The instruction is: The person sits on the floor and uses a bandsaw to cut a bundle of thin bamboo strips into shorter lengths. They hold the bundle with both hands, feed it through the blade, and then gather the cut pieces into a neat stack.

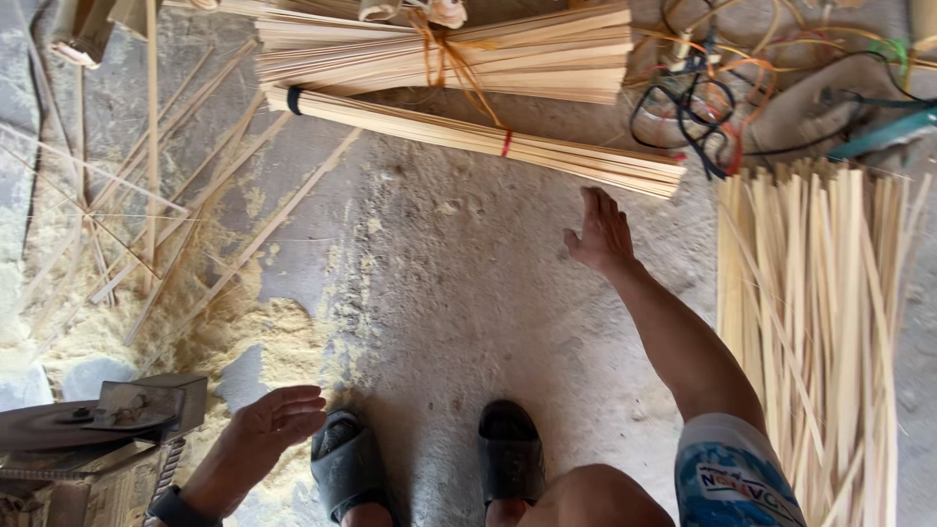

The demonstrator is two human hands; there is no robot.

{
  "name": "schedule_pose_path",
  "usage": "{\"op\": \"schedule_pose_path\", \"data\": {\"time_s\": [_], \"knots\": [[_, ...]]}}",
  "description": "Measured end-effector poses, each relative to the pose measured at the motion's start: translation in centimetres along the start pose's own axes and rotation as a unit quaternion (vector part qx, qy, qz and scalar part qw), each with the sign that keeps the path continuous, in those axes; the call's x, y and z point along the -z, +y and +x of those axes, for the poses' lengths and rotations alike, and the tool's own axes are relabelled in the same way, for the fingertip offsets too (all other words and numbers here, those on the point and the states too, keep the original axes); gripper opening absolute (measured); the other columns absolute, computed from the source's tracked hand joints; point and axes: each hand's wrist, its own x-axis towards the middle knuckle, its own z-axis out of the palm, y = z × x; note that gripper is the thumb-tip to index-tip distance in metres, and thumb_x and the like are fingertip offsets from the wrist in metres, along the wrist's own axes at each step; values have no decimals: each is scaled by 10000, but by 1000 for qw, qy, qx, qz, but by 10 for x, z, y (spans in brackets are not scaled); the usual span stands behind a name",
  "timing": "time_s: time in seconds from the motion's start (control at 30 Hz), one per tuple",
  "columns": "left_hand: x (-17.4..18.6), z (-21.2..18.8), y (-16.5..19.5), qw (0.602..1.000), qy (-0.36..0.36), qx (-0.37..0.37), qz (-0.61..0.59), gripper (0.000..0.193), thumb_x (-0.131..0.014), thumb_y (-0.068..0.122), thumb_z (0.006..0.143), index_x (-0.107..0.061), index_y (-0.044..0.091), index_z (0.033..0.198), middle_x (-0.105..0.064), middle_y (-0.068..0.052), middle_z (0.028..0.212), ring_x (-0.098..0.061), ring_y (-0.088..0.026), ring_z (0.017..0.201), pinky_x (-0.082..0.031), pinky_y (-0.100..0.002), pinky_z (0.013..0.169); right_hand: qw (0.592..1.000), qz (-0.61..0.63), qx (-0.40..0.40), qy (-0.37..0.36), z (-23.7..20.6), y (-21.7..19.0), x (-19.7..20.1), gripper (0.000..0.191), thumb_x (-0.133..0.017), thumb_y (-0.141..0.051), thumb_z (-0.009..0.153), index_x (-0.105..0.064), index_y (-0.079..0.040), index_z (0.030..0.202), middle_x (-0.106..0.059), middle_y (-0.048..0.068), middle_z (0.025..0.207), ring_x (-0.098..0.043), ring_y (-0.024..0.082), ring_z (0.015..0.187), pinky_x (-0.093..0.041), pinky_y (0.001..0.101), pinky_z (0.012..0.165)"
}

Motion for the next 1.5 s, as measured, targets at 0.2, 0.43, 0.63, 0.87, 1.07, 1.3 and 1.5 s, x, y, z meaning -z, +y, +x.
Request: {"op": "schedule_pose_path", "data": {"time_s": [0.2,0.43,0.63,0.87,1.07,1.3,1.5], "knots": [[19,19,-16,999,2,48,12,574,-788,271,838,-617,65,1345,-679,-97,1305,-675,-212,1273,-584,-391,1041,994,-90,1,66,136,-63,-11,1147,-824,-326,755,-90,-20,1583,-231,236,1628,-242,406,1521,-266,631,1136],[33,22,-19,993,29,70,94,615,-812,426,848,-635,97,1337,-679,-75,1340,-659,-206,1304,-574,-395,1064,972,-193,-34,-128,143,-84,-21,575,-873,-262,716,-728,-97,1247,-523,123,1377,-494,318,1322,-402,507,1187],[19,20,20,998,-5,-61,33,722,-782,380,785,-556,61,1392,-697,-152,1287,-730,-261,1197,-632,-403,990,997,-33,9,-70,40,-81,-22,502,-795,-221,725,-697,-18,1173,-536,114,1298,-721,313,867,-635,432,761],[-6,-10,104,920,-12,-172,-353,795,-797,388,780,-387,46,1369,-662,-171,1268,-644,-310,1218,-558,-487,1033,988,62,144,-3,-125,-92,31,409,-823,-221,668,-735,-24,1016,-620,65,1165,-697,288,943,-584,439,836],[-23,-66,137,757,82,-322,-562,331,-706,225,850,-548,51,1083,-659,-156,936,-685,-323,937,-595,-517,916,966,133,221,-8,-200,-151,43,589,-907,-348,666,-683,-13,1095,-610,109,1161,-681,269,977,-583,416,813],[8,-109,125,718,121,-377,-573,133,-634,114,823,-580,35,915,-602,-106,808,-628,-276,786,-564,-462,749,860,292,416,58,-224,-208,37,605,-886,-254,815,-608,-37,1306,-647,122,1233,-647,303,1136,-560,425,956],[22,-123,114,709,129,-404,-563,93,-619,89,820,-591,23,878,-595,-113,802,-628,-277,780,-564,-464,745,864,302,394,81,-230,-235,18,229,-828,-96,897,-718,-64,1096,-707,79,984,-718,218,903,-611,343,759]]}}
